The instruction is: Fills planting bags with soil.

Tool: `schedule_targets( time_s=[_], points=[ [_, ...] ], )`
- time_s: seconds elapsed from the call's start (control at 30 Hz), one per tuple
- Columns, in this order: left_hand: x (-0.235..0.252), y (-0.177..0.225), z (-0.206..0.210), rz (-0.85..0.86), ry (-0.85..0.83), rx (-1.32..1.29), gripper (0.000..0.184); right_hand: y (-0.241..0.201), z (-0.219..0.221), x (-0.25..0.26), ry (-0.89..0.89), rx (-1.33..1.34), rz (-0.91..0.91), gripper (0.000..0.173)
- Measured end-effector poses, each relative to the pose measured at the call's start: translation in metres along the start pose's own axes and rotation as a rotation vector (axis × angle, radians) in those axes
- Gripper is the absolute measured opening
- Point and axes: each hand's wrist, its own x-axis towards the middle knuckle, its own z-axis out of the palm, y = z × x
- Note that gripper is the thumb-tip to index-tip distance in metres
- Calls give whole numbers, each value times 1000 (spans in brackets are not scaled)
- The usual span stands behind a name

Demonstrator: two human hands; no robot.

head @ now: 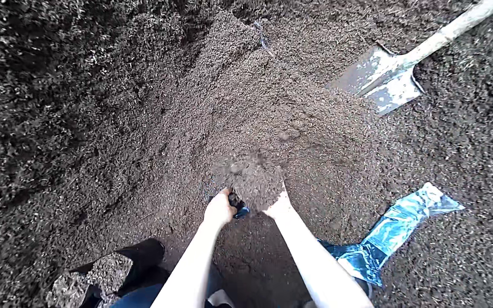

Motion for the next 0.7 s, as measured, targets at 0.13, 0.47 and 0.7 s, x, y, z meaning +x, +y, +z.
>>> schedule_targets(
  time_s=[0.13, 0.47, 0.7],
  points=[
    [-19, 25, 2, 135, -40, 27, 53, -10, 19, -42, 5, -200, -52, 69],
    [-21, 36, 10, 303, 114, -111, 83, -47, 63, -57, -71, -1758, -258, 35],
    [-12, 16, 11, 244, 77, 15, 84, -139, 31, 70, 329, -2020, -535, 51]
  ],
)
